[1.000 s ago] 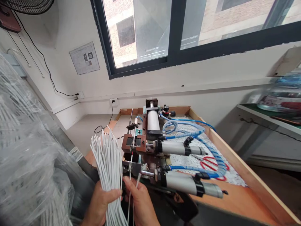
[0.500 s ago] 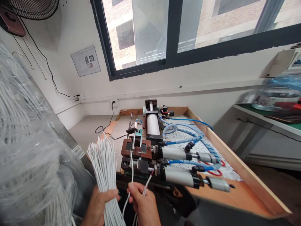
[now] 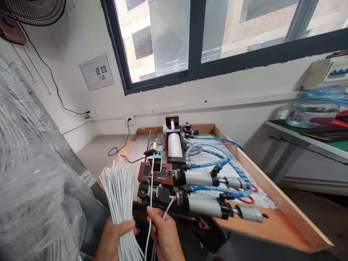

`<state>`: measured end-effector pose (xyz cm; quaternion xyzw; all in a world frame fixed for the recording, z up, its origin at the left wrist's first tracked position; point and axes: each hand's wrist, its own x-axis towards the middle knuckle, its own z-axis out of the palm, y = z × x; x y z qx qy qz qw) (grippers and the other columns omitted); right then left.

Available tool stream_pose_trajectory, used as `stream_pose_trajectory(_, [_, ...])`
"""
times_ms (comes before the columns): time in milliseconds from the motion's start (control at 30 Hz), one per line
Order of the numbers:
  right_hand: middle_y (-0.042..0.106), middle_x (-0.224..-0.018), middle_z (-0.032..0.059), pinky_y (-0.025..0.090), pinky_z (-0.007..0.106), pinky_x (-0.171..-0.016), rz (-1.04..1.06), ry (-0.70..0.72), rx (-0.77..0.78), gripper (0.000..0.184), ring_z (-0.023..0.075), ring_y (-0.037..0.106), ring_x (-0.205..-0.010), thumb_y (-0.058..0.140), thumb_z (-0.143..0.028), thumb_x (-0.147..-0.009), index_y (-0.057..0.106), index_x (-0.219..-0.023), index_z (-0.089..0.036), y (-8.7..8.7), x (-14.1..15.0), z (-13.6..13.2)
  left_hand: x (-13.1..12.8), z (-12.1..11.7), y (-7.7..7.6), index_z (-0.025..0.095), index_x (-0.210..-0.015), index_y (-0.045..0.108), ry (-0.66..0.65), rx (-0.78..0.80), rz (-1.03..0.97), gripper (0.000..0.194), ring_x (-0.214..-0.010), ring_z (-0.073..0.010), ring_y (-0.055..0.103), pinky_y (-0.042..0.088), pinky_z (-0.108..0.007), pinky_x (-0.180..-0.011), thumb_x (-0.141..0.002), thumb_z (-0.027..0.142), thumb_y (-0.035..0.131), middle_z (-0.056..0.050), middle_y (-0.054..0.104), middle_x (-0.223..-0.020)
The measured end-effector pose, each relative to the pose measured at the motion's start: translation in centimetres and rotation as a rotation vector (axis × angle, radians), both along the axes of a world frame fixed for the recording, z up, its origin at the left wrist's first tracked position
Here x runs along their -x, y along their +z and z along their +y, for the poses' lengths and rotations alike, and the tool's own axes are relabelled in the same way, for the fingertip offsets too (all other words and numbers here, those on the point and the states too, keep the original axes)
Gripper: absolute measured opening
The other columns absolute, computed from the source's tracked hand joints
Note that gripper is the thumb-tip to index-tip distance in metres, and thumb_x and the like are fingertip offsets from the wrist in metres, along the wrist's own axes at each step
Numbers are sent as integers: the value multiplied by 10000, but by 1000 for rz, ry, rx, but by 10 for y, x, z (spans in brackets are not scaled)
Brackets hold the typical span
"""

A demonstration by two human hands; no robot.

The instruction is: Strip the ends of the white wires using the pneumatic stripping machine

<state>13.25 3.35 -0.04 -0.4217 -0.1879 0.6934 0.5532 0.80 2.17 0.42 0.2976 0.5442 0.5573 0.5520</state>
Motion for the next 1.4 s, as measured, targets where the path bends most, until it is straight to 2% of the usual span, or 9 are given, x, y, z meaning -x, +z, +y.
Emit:
stream_pose_trajectory(367, [330,-399,-88,126,206,-392,-100,38,-82,304,44,195,-374,656,-411,-609,527,-544,-144,-8,0,4,-4,-9,16,142,-576,599,-5,-45,-50,91,-483,-148,532,421,-276,-499,-508,86,622,20,578,-488])
stream_pose_trajectory(533, [491,-483,-20,315,252,-496,-646,75,-285,252,126,414,-482,599,-391,-634,562,-511,-174,-51,-4,-3,-5,-10,17,130,-578,601,3,-66,-59,87,-500,-160,561,435,-284,-510,-510,78,618,10,588,-497])
stream_pose_trajectory(633, [503,-408,2,329,297,-514,-777,124,-245,196,181,471,-479,663,-285,-515,544,-388,-197,-83,-9,-12,-7,-10,17,126,-594,616,6,-64,-79,102,-508,-162,575,444,-288,-523,-509,71,607,5,602,-519])
stream_pose_trajectory(700, [574,-481,41,355,335,-592,-846,110,-214,106,242,531,-589,682,-218,-459,584,-420,-214,-90,-13,-15,-8,-9,16,126,-607,621,7,-59,-85,111,-517,-164,581,447,-289,-533,-514,68,604,6,606,-530])
stream_pose_trajectory(833, [646,-820,95,343,354,-779,-858,89,-391,122,273,524,-847,604,-284,-629,677,-707,-225,-56,-18,-13,-9,-8,15,121,-604,621,8,-64,-76,106,-523,-162,576,447,-294,-556,-515,67,611,0,614,-532])
stream_pose_trajectory(900, [622,-697,60,389,311,-668,-710,205,-527,204,221,532,-691,513,-339,-736,670,-691,-217,-30,-15,-12,-9,-8,15,121,-605,620,-13,-98,-83,97,-506,-150,555,434,-285,-541,-523,69,608,1,610,-522])
stream_pose_trajectory(1000, [561,-540,14,378,259,-526,-504,280,-484,229,162,468,-534,563,-376,-704,670,-624,-190,-7,-7,-13,-9,-8,14,127,-631,630,-12,-134,-78,115,-495,-133,523,412,-264,-512,-534,70,603,12,604,-518])
stream_pose_trajectory(1233, [539,-551,-8,321,229,-484,-260,191,-373,170,118,389,-513,667,-341,-606,648,-588,-173,-11,3,-13,-8,-3,14,120,-612,650,-21,-135,-6,89,-527,-154,546,418,-271,-545,-533,86,632,-3,634,-535])
stream_pose_trajectory(1400, [509,-513,-23,274,221,-450,-195,28,-233,226,92,340,-456,654,-378,-625,612,-593,-158,-10,3,-9,-9,3,22,128,-573,620,-54,-136,-83,58,-478,-135,518,390,-255,-493,-553,73,611,9,606,-482])
